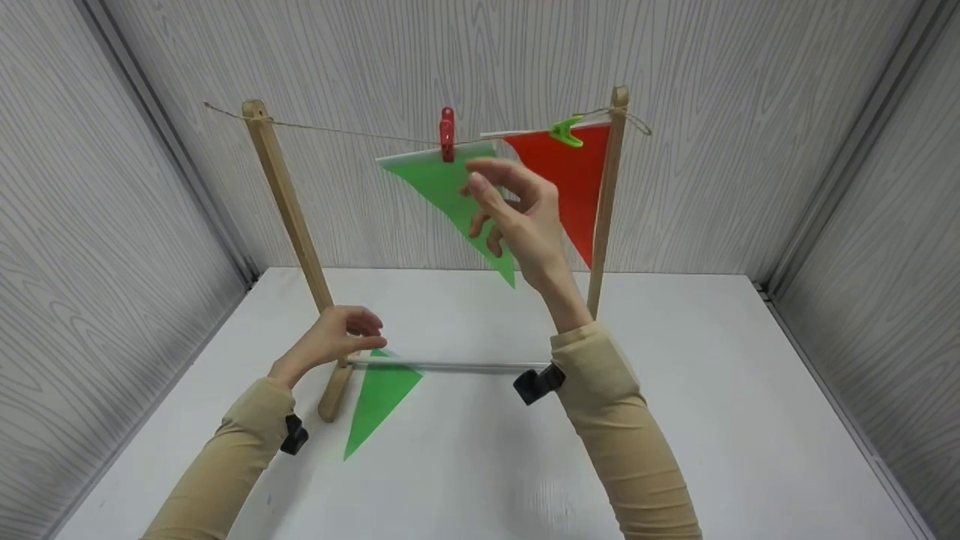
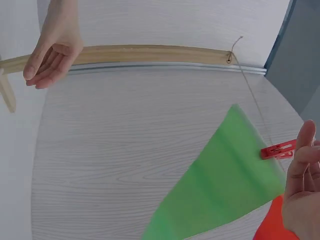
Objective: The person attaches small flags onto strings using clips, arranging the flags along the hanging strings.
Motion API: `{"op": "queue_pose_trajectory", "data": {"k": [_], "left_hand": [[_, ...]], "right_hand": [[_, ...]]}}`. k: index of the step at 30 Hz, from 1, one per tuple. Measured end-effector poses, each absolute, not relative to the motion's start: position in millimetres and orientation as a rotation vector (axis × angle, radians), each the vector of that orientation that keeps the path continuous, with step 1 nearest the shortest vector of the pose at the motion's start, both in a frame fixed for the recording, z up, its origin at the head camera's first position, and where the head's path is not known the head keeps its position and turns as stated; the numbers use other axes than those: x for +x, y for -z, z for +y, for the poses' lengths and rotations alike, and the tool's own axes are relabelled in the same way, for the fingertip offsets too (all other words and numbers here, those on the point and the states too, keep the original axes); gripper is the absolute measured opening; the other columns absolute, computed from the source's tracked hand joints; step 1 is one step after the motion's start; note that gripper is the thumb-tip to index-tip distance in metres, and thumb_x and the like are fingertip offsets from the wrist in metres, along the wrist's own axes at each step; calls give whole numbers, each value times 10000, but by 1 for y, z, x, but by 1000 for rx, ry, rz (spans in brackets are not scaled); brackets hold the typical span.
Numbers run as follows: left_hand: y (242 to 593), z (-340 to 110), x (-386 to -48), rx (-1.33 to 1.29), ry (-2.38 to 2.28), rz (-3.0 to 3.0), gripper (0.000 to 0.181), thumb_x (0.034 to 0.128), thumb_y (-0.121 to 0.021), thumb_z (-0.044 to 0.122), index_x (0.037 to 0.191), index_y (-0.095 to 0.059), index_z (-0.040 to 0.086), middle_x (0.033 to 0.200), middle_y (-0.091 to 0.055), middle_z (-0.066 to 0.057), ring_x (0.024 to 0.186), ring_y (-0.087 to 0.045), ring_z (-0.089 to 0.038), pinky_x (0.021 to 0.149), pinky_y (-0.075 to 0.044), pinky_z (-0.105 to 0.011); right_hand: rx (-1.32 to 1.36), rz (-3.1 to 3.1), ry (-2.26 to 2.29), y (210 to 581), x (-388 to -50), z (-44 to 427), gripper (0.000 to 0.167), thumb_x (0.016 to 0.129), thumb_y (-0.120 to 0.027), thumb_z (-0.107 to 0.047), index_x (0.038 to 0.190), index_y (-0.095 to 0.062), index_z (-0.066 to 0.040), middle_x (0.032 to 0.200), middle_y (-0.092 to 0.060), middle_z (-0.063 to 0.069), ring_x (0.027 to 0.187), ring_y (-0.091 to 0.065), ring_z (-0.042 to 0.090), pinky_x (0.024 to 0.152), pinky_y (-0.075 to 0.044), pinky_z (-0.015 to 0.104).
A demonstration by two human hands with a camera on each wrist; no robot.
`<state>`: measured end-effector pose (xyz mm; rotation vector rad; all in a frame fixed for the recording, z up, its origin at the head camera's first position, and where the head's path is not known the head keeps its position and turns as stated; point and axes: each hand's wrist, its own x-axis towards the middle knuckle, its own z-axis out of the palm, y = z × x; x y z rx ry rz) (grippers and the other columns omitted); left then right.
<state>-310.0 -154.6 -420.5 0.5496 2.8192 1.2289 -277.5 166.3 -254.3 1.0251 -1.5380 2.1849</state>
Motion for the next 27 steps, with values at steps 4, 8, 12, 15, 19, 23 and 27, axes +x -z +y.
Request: {"op": "queue_pose_trajectory", "data": {"k": [4, 8, 12, 15, 19, 23, 27], "left_hand": [[445, -159, -306, 493, -1025, 2791, 243, 881, -779, 136, 1080, -723, 8, 1068, -718, -125, 1002, -675, -249, 938, -545, -429], [466, -155, -299, 471, -931, 2739, 274, 876, -777, 129, 1111, -732, -5, 1167, -725, -145, 1145, -661, -303, 1024, -510, -469], [478, -149, -293, 517, -778, 2738, 263, 890, -764, 151, 1118, -743, 20, 1183, -730, -123, 1178, -645, -306, 1047, -489, -483], [482, -143, -290, 562, -756, 2714, 256, 923, -719, 141, 1140, -734, 6, 1168, -737, -130, 1159, -658, -313, 1035, -495, -489], [485, -131, -289, 619, -826, 2625, 237, 972, -617, 64, 1169, -712, -27, 1196, -724, -169, 1178, -657, -340, 1044, -492, -502], [487, -117, -287, 663, -852, 2574, 277, 965, -538, -42, 1196, -691, -53, 1252, -693, -210, 1250, -617, -372, 1080, -466, -512], [488, -102, -284, 672, -892, 2543, 333, 942, -522, -72, 1245, -660, -72, 1296, -666, -230, 1301, -578, -390, 1108, -442, -515]], "right_hand": [[1058, -1696, -2277, 299, -276, 171, 177, 1003, -585, -38, 1113, -720, -70, 849, -705, 43, 582, -623, 129, 439, -439, 177], [994, -1877, -2380, 353, -274, 167, 195, 1015, -565, -46, 1090, -726, -128, 841, -695, 16, 603, -620, 106, 460, -447, 181], [881, -2163, -2358, 403, -275, 158, 144, 1012, -600, -122, 1096, -717, -125, 864, -697, 12, 648, -639, 111, 526, -496, 212], [797, -2429, -2251, 436, -279, 156, 194, 1004, -622, -169, 1141, -696, -53, 908, -706, 38, 703, -662, 122, 587, -534, 238], [657, -2680, -2126, 474, -282, 156, 314, 991, -629, -156, 1223, -640, 55, 971, -710, 108, 764, -677, 147, 634, -560, 270], [544, -2809, -1959, 501, -283, 155, 380, 960, -658, -132, 1259, -607, 96, 978, -704, 154, 754, -661, 152, 649, -553, 284], [445, -2880, -1810, 514, -286, 152, 435, 950, -675, -144, 1324, -585, 58, 929, -694, 153, 706, -627, 142, 620, -513, 280]]}}
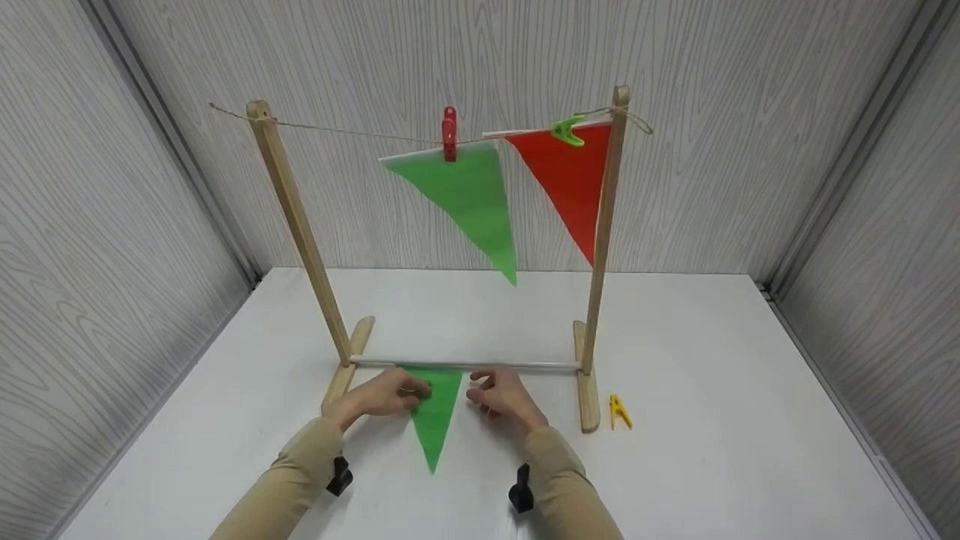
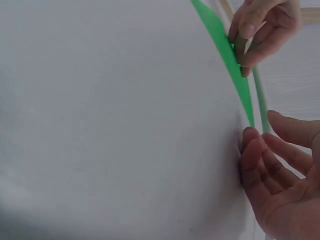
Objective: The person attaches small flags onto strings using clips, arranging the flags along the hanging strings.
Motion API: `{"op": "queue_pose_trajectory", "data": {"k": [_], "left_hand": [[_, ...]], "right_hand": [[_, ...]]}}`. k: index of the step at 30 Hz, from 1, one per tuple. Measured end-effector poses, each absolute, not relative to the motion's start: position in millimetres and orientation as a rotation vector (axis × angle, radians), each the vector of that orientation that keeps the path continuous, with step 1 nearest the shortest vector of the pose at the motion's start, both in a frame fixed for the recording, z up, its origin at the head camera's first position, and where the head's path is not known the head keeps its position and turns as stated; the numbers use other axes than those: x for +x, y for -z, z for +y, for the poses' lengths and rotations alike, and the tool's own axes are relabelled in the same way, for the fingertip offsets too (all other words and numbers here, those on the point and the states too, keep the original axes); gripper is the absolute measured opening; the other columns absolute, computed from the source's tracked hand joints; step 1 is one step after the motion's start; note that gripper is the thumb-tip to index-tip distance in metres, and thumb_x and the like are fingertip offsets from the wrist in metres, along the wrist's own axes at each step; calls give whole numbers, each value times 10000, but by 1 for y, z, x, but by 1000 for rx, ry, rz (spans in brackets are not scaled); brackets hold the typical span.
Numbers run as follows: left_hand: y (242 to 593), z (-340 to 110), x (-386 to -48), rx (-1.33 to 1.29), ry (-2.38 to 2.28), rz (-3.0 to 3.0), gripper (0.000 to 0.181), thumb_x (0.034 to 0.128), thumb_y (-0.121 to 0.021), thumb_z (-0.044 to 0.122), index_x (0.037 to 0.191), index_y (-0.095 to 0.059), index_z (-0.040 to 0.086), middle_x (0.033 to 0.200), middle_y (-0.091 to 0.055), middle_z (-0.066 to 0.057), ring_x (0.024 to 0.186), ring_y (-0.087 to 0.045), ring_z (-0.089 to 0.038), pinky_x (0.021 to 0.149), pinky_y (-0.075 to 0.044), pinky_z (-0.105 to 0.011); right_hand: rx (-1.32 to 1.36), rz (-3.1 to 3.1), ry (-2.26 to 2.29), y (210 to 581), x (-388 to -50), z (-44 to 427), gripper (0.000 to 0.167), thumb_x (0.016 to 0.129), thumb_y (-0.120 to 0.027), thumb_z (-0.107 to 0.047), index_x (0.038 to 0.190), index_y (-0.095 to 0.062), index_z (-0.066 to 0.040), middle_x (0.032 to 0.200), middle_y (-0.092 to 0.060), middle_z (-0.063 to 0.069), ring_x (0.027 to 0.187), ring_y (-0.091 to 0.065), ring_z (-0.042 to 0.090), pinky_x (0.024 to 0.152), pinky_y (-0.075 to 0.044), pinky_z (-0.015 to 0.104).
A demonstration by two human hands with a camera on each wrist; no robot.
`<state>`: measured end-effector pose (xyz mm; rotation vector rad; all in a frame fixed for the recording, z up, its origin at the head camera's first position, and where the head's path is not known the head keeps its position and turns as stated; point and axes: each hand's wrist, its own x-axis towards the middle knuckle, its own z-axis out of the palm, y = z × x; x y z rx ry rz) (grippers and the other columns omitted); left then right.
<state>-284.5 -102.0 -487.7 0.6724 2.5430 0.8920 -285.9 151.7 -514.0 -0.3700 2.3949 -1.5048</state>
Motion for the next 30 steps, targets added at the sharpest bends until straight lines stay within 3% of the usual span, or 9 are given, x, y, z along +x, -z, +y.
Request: {"op": "queue_pose_trajectory", "data": {"k": [5, 10, 18, 22, 26, 30], "left_hand": [[489, -86, -280, 680, -941, 2526, 362, 933, -517, -56, 1275, -636, -81, 1311, -657, -231, 1313, -568, -389, 1116, -437, -513], [492, -79, -279, 649, -1026, 2508, 343, 966, -535, 6, 1285, -629, -78, 1324, -650, -230, 1323, -559, -388, 1129, -421, -515], [497, -80, -279, 632, -1177, 2444, 404, 988, -521, 39, 1370, -545, -90, 1424, -566, -257, 1380, -495, -414, 1159, -377, -529], [501, -81, -280, 630, -1278, 2465, 403, 980, -536, 39, 1369, -556, -66, 1418, -574, -247, 1371, -500, -410, 1139, -397, -537], [508, -84, -283, 560, -1395, 2541, 365, 967, -583, 39, 1319, -597, -54, 1338, -621, -240, 1258, -578, -396, 1054, -470, -520], [517, -87, -286, 528, -1384, 2648, 352, 941, -659, 70, 1252, -617, -89, 1258, -629, -267, 1182, -599, -404, 1026, -479, -523]], "right_hand": [[-295, 2469, 1453, 521, -292, 148, 480, 947, -691, -156, 1382, -560, 0, 853, -657, 81, 635, -575, 108, 567, -469, 249], [-232, 2493, 1482, 526, -292, 146, 456, 919, -711, -117, 1335, -582, 18, 774, -579, 6, 564, -521, 84, 518, -424, 224], [-286, 2583, 1452, 530, -293, 146, 467, 869, -765, -106, 1288, -607, 26, 682, -535, -8, 481, -475, 76, 468, -382, 222], [-318, 2602, 1446, 533, -292, 145, 343, 874, -764, -109, 1185, -663, -3, 669, -545, 0, 482, -481, 87, 469, -386, 235], [-367, 2599, 1448, 534, -291, 146, 177, 883, -731, -82, 1036, -702, 2, 659, -550, -10, 486, -487, 84, 466, -388, 228], [-406, 2582, 1472, 535, -291, 150, 127, 898, -682, -49, 1002, -712, 17, 668, -538, -20, 488, -465, 68, 459, -375, 215]]}}
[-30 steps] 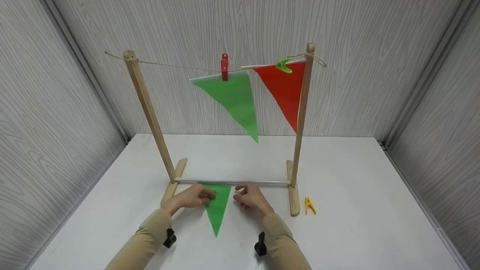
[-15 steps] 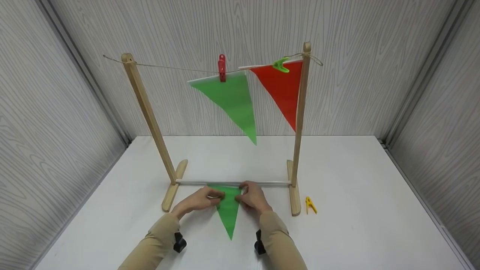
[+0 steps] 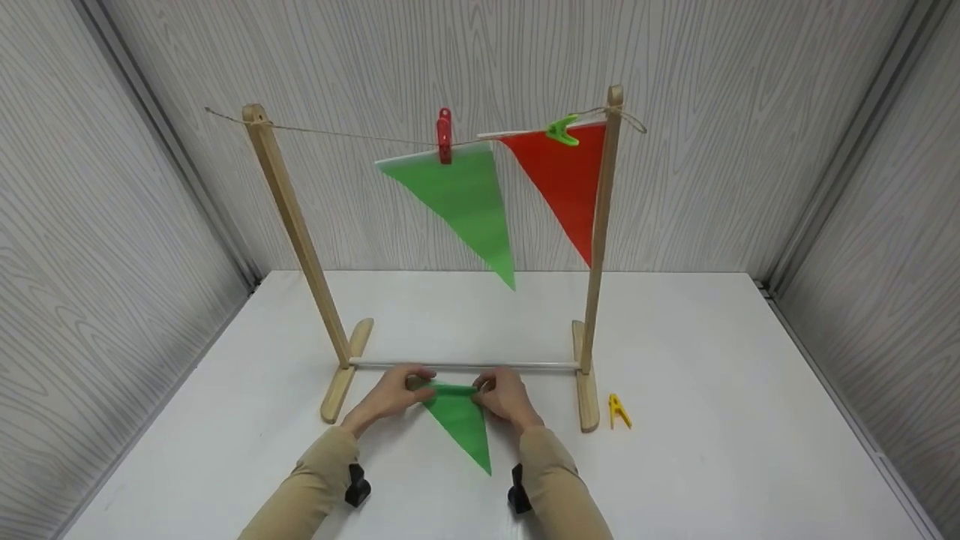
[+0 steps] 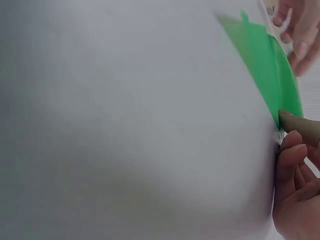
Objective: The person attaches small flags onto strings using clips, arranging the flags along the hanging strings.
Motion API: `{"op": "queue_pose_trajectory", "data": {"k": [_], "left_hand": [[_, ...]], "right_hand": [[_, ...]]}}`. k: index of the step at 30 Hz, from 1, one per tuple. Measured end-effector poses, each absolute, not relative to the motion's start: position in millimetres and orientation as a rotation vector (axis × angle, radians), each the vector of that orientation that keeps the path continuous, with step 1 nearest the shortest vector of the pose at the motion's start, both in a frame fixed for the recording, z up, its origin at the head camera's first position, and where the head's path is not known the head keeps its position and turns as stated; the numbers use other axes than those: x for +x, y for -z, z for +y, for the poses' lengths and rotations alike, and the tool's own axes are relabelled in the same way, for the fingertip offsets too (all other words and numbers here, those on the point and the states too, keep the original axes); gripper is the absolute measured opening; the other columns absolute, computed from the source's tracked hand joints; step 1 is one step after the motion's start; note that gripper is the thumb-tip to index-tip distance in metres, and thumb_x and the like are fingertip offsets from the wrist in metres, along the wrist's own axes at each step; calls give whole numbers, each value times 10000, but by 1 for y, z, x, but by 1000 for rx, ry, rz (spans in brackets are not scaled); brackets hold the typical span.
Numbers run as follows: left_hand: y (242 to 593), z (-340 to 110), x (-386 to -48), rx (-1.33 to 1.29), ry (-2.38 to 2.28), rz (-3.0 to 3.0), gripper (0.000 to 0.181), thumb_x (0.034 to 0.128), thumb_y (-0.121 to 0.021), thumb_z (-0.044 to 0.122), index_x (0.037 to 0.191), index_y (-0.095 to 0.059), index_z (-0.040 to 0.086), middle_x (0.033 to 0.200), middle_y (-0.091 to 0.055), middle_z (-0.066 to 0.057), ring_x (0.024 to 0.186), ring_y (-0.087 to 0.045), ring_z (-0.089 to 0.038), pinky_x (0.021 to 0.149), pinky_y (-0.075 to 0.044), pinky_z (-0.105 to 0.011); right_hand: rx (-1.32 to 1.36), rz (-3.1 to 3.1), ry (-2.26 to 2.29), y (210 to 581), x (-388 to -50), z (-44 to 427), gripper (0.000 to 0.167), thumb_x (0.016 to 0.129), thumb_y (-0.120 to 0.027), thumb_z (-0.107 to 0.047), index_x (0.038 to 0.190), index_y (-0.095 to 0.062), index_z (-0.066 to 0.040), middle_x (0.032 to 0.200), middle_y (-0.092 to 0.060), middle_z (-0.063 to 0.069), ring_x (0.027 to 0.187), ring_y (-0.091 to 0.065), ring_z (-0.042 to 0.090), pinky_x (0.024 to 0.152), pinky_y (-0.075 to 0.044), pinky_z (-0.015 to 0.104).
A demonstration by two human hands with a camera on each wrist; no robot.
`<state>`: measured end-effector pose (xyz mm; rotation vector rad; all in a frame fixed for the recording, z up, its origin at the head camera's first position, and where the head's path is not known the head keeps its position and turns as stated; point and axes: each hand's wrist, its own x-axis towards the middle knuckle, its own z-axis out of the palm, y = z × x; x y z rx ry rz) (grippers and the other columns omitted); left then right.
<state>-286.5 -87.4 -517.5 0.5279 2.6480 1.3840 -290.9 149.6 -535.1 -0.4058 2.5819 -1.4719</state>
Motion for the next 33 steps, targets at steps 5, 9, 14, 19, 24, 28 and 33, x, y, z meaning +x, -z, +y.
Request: {"op": "queue_pose_trajectory", "data": {"k": [5, 9, 14, 19, 24, 28, 33], "left_hand": [[523, -93, -288, 464, -1367, 2686, 419, 880, -726, 88, 1230, -617, -113, 1239, -607, -287, 1185, -569, -417, 1023, -467, -538], [522, -98, -290, 408, -1390, 2686, 409, 860, -743, 83, 1203, -635, -112, 1233, -634, -284, 1175, -575, -413, 1015, -473, -536], [521, -103, -293, 444, -1398, 2666, 362, 876, -751, 106, 1159, -665, -103, 1201, -659, -265, 1129, -577, -383, 991, -472, -495], [523, -106, -295, 568, -1447, 2608, 370, 923, -721, 155, 1157, -663, -125, 1214, -657, -289, 1153, -586, -428, 1033, -456, -532], [526, -108, -295, 522, -1553, 2536, 397, 981, -656, 216, 1196, -648, -118, 1260, -645, -281, 1230, -581, -412, 1089, -433, -534], [527, -109, -295, 503, -1567, 2506, 327, 1006, -619, 197, 1156, -681, -86, 1163, -687, -246, 1038, -630, -248, 960, -498, -377], [527, -109, -295, 442, -1581, 2445, 301, 1025, -595, 219, 1087, -707, -53, 929, -661, -69, 855, -499, -92, 803, -415, -248]], "right_hand": [[-411, 2537, 1519, 538, -291, 152, 126, 910, -668, -47, 1017, -702, 12, 698, -545, -25, 503, -451, 56, 478, -377, 213], [-412, 2504, 1533, 538, -291, 153, 134, 923, -676, -76, 1030, -694, 3, 742, -560, -18, 540, -469, 60, 501, -397, 216], [-453, 2463, 1574, 534, -290, 157, 173, 940, -668, -90, 1069, -677, 24, 803, -554, 21, 576, -456, 81, 512, -390, 224], [-454, 2414, 1633, 533, -291, 162, 184, 954, -629, -57, 1101, -658, 50, 819, -524, 34, 559, -424, 98, 488, -361, 225], [-437, 2389, 1636, 535, -291, 165, 195, 965, -623, -79, 1120, -650, 35, 870, -583, 12, 563, -425, 77, 498, -360, 215], [-416, 2358, 1669, 535, -291, 166, 222, 975, -628, -106, 1142, -633, 40, 954, -607, 33, 523, -384, 46, 481, -338, 208], [-395, 2362, 1692, 532, -288, 165, 220, 980, -618, -92, 1152, -624, 46, 1060, -588, 95, 538, -378, 53, 494, -337, 202]]}}
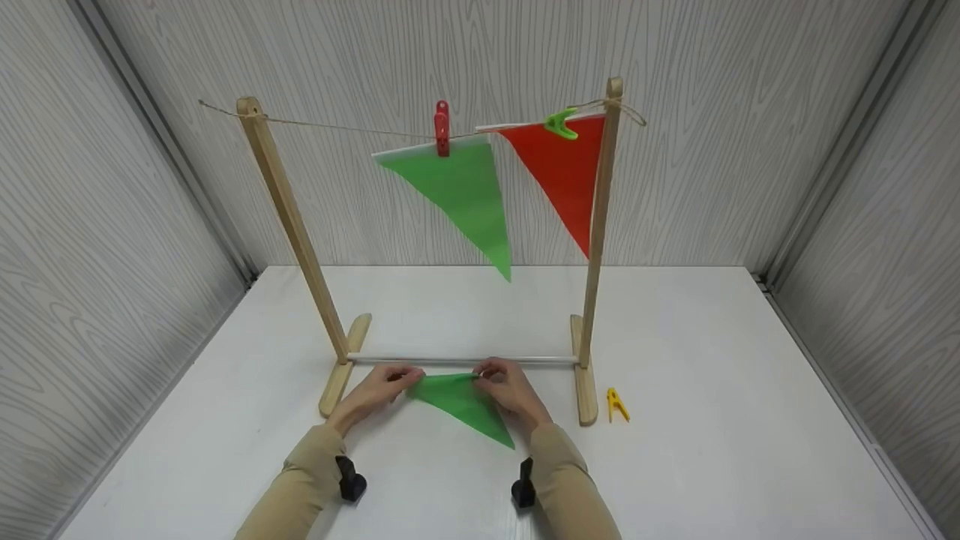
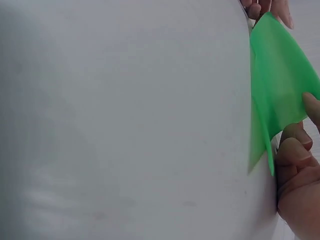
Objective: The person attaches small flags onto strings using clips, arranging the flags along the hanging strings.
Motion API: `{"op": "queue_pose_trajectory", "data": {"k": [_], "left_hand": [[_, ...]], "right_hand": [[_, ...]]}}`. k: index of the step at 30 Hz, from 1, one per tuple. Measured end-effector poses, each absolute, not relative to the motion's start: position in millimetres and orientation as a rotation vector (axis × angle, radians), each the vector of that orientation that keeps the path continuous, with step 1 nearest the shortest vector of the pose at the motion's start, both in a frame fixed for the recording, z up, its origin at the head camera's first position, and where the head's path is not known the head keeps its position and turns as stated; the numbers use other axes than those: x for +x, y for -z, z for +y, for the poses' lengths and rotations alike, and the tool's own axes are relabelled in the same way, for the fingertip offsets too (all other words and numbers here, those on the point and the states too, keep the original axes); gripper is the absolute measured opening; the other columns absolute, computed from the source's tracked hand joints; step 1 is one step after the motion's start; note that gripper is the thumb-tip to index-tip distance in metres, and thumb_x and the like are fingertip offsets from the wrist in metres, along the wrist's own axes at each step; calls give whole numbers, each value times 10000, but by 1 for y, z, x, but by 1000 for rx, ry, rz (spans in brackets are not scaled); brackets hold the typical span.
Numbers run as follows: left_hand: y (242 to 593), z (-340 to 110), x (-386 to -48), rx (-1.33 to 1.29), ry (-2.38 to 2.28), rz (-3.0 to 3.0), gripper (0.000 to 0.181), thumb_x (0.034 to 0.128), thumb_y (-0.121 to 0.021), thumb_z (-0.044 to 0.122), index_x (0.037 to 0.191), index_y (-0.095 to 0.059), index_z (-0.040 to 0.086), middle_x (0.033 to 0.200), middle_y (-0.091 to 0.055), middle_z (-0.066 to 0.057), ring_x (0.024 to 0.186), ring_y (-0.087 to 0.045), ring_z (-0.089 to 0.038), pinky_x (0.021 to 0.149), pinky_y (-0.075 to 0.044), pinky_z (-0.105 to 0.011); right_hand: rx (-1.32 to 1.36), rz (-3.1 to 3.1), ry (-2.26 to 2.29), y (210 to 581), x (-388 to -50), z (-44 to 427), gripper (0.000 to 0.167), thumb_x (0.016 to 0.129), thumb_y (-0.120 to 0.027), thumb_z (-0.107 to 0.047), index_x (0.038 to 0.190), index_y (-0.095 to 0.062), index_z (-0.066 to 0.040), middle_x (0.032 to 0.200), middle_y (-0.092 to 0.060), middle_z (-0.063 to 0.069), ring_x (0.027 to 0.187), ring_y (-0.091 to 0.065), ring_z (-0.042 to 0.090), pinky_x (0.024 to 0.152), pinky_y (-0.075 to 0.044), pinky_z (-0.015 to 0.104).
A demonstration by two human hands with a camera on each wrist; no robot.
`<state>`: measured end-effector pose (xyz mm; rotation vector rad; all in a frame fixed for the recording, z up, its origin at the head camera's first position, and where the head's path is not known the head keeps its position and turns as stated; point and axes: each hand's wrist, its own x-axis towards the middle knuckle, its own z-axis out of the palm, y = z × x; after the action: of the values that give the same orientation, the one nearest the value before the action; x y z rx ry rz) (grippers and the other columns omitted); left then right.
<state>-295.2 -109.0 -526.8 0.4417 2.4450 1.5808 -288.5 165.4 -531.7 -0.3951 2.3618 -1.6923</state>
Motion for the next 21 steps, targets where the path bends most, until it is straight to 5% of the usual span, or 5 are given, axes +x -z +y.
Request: {"op": "queue_pose_trajectory", "data": {"k": [4, 9, 16, 21], "left_hand": [[527, -109, -295, 408, -1584, 2426, 309, 1010, -623, 238, 1052, -719, -52, 876, -642, -14, 832, -491, -83, 783, -406, -248], [527, -109, -293, 382, -1603, 2420, 270, 958, -699, 199, 1090, -737, -33, 1053, -745, -144, 865, -574, -46, 798, -449, -218], [527, -110, -292, 328, -1752, 2341, 283, 926, -729, 143, 1076, -707, -96, 928, -750, -51, 806, -576, -44, 731, -434, -223], [528, -109, -292, 286, -1758, 2329, 262, 926, -735, 171, 1019, -709, -72, 803, -675, 74, 757, -536, -50, 709, -415, -222]], "right_hand": [[-341, 2310, 1749, 531, -287, 164, 211, 969, -624, -76, 1146, -627, 38, 1086, -579, 93, 677, -439, 120, 553, -352, 220], [-358, 2289, 1762, 534, -289, 165, 225, 952, -636, -78, 1149, -625, 32, 1090, -610, 83, 835, -496, 149, 613, -373, 235], [-270, 2220, 1713, 529, -290, 165, 602, 908, -753, -266, 1411, -525, -27, 1086, -638, 60, 639, -441, 90, 528, -352, 224], [-313, 2240, 1708, 531, -292, 165, 341, 949, -704, -262, 1192, -672, -25, 878, -626, -42, 554, -373, 77, 491, -309, 228]]}}
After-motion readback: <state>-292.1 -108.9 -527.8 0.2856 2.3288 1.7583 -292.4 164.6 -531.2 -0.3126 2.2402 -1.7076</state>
